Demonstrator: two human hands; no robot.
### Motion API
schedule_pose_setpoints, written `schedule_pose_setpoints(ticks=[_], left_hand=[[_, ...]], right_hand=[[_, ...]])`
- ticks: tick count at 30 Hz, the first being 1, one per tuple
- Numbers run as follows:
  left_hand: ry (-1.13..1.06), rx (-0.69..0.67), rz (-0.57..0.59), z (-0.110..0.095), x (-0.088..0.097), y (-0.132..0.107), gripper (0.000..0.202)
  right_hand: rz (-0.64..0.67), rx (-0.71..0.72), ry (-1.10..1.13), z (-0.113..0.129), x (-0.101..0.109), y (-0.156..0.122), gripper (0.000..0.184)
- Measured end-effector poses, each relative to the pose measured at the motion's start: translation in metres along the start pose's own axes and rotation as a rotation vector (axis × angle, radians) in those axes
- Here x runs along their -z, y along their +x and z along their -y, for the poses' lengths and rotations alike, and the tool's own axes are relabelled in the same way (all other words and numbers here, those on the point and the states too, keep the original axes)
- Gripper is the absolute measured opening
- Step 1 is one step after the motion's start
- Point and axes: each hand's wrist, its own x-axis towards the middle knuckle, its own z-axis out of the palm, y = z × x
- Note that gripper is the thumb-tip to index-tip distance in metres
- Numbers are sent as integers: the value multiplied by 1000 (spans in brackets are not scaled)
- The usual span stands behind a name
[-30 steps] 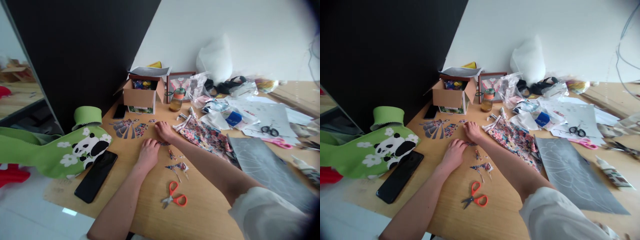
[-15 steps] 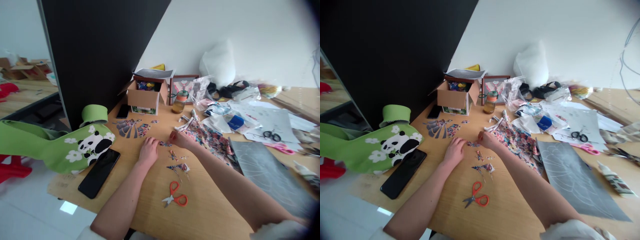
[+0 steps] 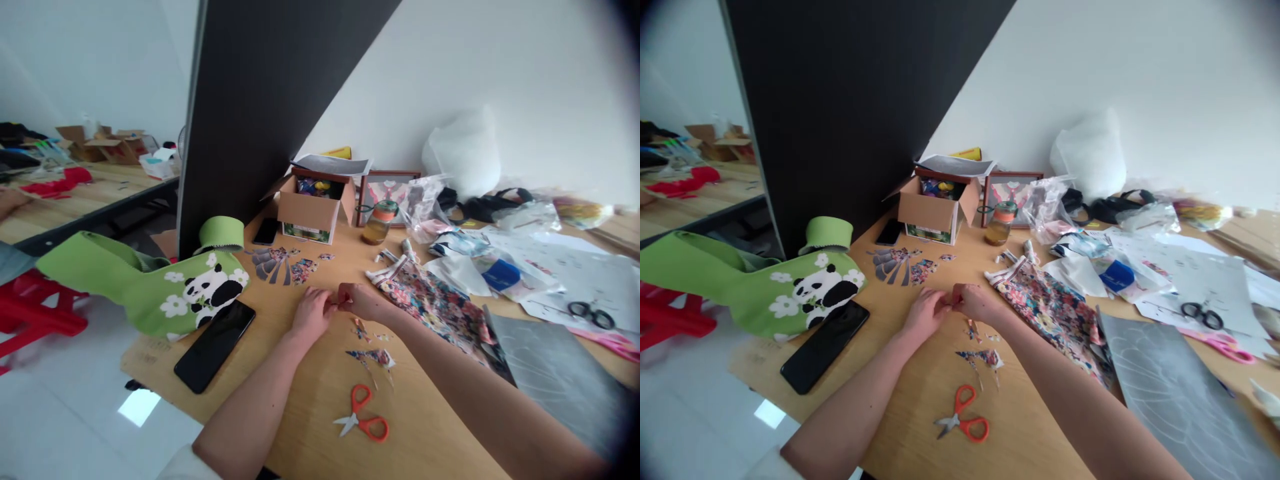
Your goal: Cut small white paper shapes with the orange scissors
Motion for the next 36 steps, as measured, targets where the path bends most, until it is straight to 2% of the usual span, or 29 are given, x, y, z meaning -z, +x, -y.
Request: schedule_pose_setpoints(ticks=[2, 7, 10, 12, 16, 18, 22, 26, 36], left_hand=[[-38, 25, -14, 1, 1, 1, 11], [-113, 195, -154, 3, 6, 4, 11], [-238, 269, -216, 5, 6, 6, 12], [-359, 327, -307, 9, 5, 7, 15], [-505, 476, -584, 20, 7, 11, 26], [-542, 528, -659, 24, 7, 12, 25], [-620, 532, -647, 27, 4, 12, 27], [-594, 510, -602, 26, 2, 12, 30], [-585, 533, -569, 20, 6, 12, 34]], right_hand=[[-4, 4, 71, 0, 2, 2, 6], [-37, -18, 275, -2, 12, 13, 7], [-31, -37, 396, -2, 14, 27, 11], [-27, -48, 467, 0, 14, 42, 13], [-23, -109, 549, 7, 15, 84, 13], [0, -163, 552, 11, 16, 108, 17], [72, -262, 530, 18, 10, 147, 32], [134, -309, 497, 23, 2, 172, 32], [165, -343, 327, 19, 3, 194, 32]])
